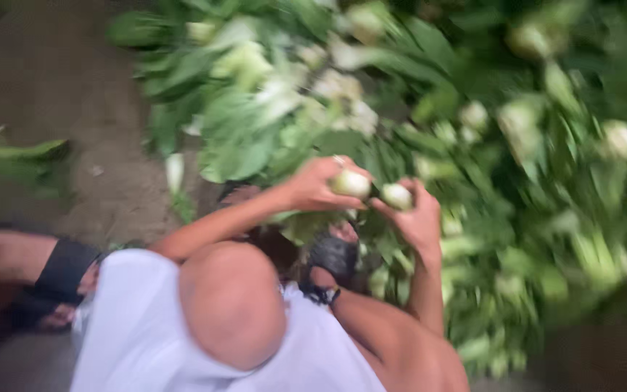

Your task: The person sits on the floor among large piles of leafy green vegetables and uses a small knife to trim the root ends off each head, one at a time, tossing trimmed heads aside and pulling new ones from the pile.

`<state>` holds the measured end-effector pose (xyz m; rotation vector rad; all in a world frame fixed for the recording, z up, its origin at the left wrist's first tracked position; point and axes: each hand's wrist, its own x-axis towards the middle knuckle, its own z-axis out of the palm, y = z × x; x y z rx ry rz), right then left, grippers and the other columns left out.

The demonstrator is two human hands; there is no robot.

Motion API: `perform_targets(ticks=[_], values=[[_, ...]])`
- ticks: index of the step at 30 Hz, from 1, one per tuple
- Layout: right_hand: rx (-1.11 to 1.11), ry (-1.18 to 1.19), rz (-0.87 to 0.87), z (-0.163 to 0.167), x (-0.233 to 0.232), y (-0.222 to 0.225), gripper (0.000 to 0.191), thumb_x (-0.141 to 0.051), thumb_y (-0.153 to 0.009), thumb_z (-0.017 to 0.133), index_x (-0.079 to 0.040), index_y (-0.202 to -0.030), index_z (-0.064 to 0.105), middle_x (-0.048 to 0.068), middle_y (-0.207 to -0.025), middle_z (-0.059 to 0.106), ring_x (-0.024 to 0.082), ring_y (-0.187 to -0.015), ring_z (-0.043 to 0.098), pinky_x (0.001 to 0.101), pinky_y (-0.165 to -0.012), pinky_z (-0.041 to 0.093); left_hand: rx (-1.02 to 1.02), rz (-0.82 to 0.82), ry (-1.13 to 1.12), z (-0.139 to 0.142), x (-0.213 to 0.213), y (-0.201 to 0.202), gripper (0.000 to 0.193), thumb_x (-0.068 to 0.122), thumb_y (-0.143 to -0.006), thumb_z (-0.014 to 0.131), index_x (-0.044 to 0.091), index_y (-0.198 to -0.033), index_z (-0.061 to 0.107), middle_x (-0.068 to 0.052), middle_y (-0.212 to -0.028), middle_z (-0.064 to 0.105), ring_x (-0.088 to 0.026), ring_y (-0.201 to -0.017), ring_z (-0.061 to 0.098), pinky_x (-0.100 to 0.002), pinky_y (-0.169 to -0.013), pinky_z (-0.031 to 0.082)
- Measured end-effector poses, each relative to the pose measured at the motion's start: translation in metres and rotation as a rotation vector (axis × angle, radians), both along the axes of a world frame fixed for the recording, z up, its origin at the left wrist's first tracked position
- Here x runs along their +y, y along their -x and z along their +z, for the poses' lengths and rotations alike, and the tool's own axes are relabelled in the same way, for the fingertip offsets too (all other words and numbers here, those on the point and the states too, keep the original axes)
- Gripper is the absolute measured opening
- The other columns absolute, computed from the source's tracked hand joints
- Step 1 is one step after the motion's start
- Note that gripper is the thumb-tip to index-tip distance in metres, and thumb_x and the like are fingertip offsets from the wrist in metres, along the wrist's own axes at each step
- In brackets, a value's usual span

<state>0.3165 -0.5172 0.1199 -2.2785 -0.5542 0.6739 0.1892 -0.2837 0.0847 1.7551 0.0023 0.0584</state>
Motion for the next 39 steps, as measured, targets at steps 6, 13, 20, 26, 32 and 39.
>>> perform_targets(ticks=[6,13,20,26,32,39], values=[[0.287,-0.350,-0.161,-0.020,0.050,0.013,0.043,-0.023,-0.096,0.069,-0.005,-0.131,0.051,0.001,-0.100,0.060,0.010,-0.079,0.055,0.0285,-0.065,0.048,0.031,-0.141,0.596,-0.034,-0.005,-0.014,0.093,0.045,-0.099,0.065,0.014,-0.169,0.011,-0.010,-0.148,0.056,-0.021,-0.132,0.051,-0.036,-0.115,0.038],[0.796,-0.600,-0.317,-0.021,0.063,0.045,0.033,-0.027,-0.102,0.055,-0.010,-0.131,0.054,0.000,-0.101,0.064,0.007,-0.063,0.049,0.0239,-0.051,0.040,0.258,-0.020,0.933,-0.085,0.018,0.020,0.067,0.042,-0.100,0.066,0.002,-0.150,0.050,-0.012,-0.144,0.058,-0.024,-0.130,0.053,-0.042,-0.112,0.042],[0.668,-0.467,-0.512,-0.036,0.000,0.072,0.045,-0.019,-0.099,0.065,-0.008,-0.141,0.052,0.000,-0.098,0.064,0.005,-0.063,0.047,0.0214,-0.051,0.038,0.361,0.752,0.844,-0.102,0.122,0.168,0.066,0.055,-0.097,0.060,0.005,-0.140,0.054,-0.010,-0.132,0.061,-0.024,-0.119,0.056,-0.040,-0.104,0.045],[0.765,-0.495,-0.470,-0.052,-0.048,0.110,0.034,-0.026,-0.102,0.060,-0.008,-0.130,0.058,-0.003,-0.089,0.061,0.003,-0.061,0.043,0.0180,-0.048,0.032,-0.063,1.325,0.881,-0.035,0.267,0.335,0.068,0.066,-0.095,0.055,0.009,-0.131,0.057,-0.009,-0.122,0.064,-0.024,-0.109,0.058,-0.039,-0.097,0.047],[0.386,-0.136,-0.010,-0.053,-0.042,0.118,0.022,-0.018,-0.097,0.067,-0.009,-0.116,0.070,0.000,-0.093,0.074,0.009,-0.078,0.069,0.0261,-0.071,0.056,-0.174,0.821,1.210,-0.017,0.199,0.246,0.072,0.077,-0.093,0.050,0.012,-0.123,0.060,-0.008,-0.112,0.066,-0.024,-0.100,0.061,-0.037,-0.090,0.049],[-0.390,-0.030,-0.187,-0.052,-0.057,0.064,0.043,0.010,-0.086,0.057,-0.010,-0.123,0.067,0.015,-0.121,0.061,0.035,-0.098,0.072,0.0386,-0.078,0.060,0.328,0.614,1.169,-0.010,0.056,0.117,0.040,0.047,-0.106,0.054,0.011,-0.121,0.063,0.000,-0.099,0.064,-0.017,-0.090,0.060,-0.035,-0.084,0.049]])
